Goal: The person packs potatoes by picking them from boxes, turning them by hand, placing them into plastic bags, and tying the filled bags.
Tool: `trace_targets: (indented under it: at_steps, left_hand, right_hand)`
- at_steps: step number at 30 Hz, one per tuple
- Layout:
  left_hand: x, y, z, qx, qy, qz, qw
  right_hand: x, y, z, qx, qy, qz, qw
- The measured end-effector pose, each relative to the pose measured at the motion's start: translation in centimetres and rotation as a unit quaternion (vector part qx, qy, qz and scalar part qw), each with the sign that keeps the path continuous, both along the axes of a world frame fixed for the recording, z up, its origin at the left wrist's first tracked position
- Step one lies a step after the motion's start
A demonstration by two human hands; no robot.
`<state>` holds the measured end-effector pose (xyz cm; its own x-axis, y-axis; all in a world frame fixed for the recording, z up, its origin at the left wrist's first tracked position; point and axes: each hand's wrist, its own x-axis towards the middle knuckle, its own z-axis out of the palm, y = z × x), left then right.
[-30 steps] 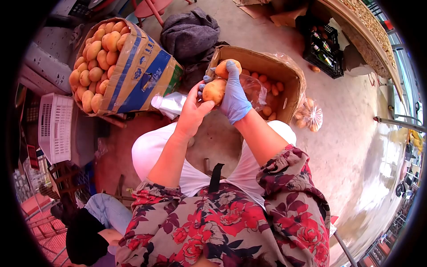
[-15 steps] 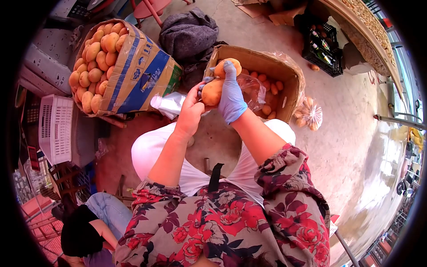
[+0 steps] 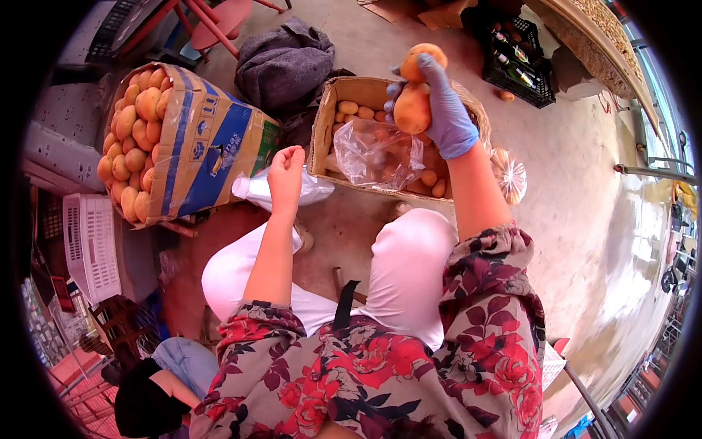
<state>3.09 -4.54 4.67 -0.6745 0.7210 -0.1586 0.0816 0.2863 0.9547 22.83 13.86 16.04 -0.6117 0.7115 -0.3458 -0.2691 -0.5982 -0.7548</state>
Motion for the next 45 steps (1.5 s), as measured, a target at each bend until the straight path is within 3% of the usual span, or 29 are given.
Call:
trace_targets:
  at_steps: [2,4,5,6,8,9,10,11,13,14,16,17,19,20,23,25,26,27,29,30,33,34,37,39,41,43,44,45]
  left_hand:
    - [1.0,2.0,-2.8,-0.095,0.079,-0.038,0.992]
    - [2.6,3.8,-5.5,-0.187,0.165,-0.130,0.960]
    - [3.6,4.6,-6.2,-0.220,0.226,-0.165,0.934]
    - [4.0,5.3,-7.4,-0.252,0.265,-0.179,0.913]
    - [3.6,6.2,-9.6,-0.316,0.274,-0.184,0.889]
    - [3.4,6.6,-10.7,-0.346,0.279,-0.188,0.876]
    - [3.0,6.8,-11.9,-0.368,0.233,-0.178,0.882]
    - [2.7,6.8,-12.8,-0.342,0.239,-0.196,0.888]
    - [2.5,6.5,-14.0,-0.293,0.250,-0.227,0.895]
    - [2.7,6.7,-14.2,-0.275,0.229,-0.198,0.913]
    - [2.6,7.2,-14.3,-0.285,0.205,-0.212,0.912]
    - [2.6,7.5,-14.5,-0.288,0.191,-0.219,0.912]
    - [2.3,8.2,-15.7,-0.258,0.170,-0.215,0.927]
    - [2.2,8.5,-16.6,-0.259,0.169,-0.218,0.926]
    - [2.4,9.4,-17.4,-0.280,0.160,-0.228,0.918]
    - [2.4,9.6,-17.7,-0.278,0.161,-0.224,0.920]
    - [2.4,9.7,-17.7,-0.281,0.146,-0.221,0.922]
    - [2.3,9.6,-17.5,-0.284,0.132,-0.218,0.924]
    - [2.0,9.6,-17.5,-0.277,0.114,-0.214,0.930]
    - [2.0,9.5,-17.7,-0.267,0.109,-0.213,0.934]
    - [1.6,9.4,-18.6,-0.257,0.082,-0.205,0.941]
    - [1.6,9.2,-18.8,-0.255,0.069,-0.202,0.943]
    - [1.6,9.2,-18.9,-0.252,0.045,-0.198,0.946]
    - [1.7,9.2,-18.8,-0.248,0.032,-0.202,0.947]
    - [1.9,9.7,-18.7,-0.237,0.020,-0.204,0.950]
    - [1.9,9.9,-18.4,-0.239,0.009,-0.200,0.950]
    - [1.9,9.7,-18.2,-0.244,0.005,-0.198,0.949]
    - [1.9,9.3,-18.3,-0.248,0.002,-0.199,0.948]
  right_hand:
    - [0.0,2.3,-7.3,-0.018,-0.035,0.066,0.997]
    - [-0.1,2.5,-11.0,-0.026,-0.199,0.138,0.970]
    - [0.3,3.2,-16.9,-0.083,-0.226,0.170,0.955]
    - [-0.2,2.5,-18.3,-0.120,-0.284,0.176,0.935]
    - [0.0,1.8,-26.7,-0.246,-0.290,0.209,0.901]
    - [-0.5,1.0,-29.3,-0.249,-0.328,0.189,0.891]
    - [-1.1,0.4,-28.4,-0.320,-0.301,0.178,0.880]
    - [-1.2,0.0,-33.0,-0.327,-0.333,0.189,0.864]
    - [-0.8,-1.4,-42.2,-0.224,-0.407,0.146,0.873]
    - [-0.8,-2.0,-43.6,-0.199,-0.430,0.122,0.872]
    - [-0.7,-2.9,-43.8,-0.144,-0.477,0.069,0.864]
    - [-0.3,-3.1,-43.9,-0.180,-0.447,0.089,0.872]
    - [-0.3,-2.0,-38.4,-0.250,-0.382,0.128,0.880]
    - [0.1,-1.2,-36.1,-0.219,-0.370,0.174,0.886]
    - [2.1,1.7,-32.0,-0.129,-0.322,0.144,0.927]
    - [4.1,3.9,-30.8,0.038,-0.404,0.009,0.914]
    - [5.6,5.3,-31.6,0.194,-0.552,0.027,0.810]
    - [7.1,6.9,-33.1,0.340,-0.667,0.043,0.661]
    - [10.2,9.6,-38.4,0.384,-0.696,0.131,0.593]
    - [9.9,10.6,-39.2,0.306,-0.733,0.115,0.597]
    - [11.3,11.5,-44.6,0.443,-0.742,0.213,0.457]
    - [10.5,11.3,-43.1,0.424,-0.733,0.227,0.481]
    - [8.6,12.3,-38.4,0.160,-0.602,0.090,0.777]
    - [10.3,11.4,-41.4,0.341,-0.674,0.195,0.625]
    - [12.2,11.4,-45.1,0.405,-0.707,0.220,0.536]
    - [11.7,11.4,-46.0,0.366,-0.728,0.175,0.552]
    - [11.9,11.1,-46.2,0.288,-0.721,0.158,0.610]
    - [11.0,11.0,-42.9,0.207,-0.707,0.139,0.662]
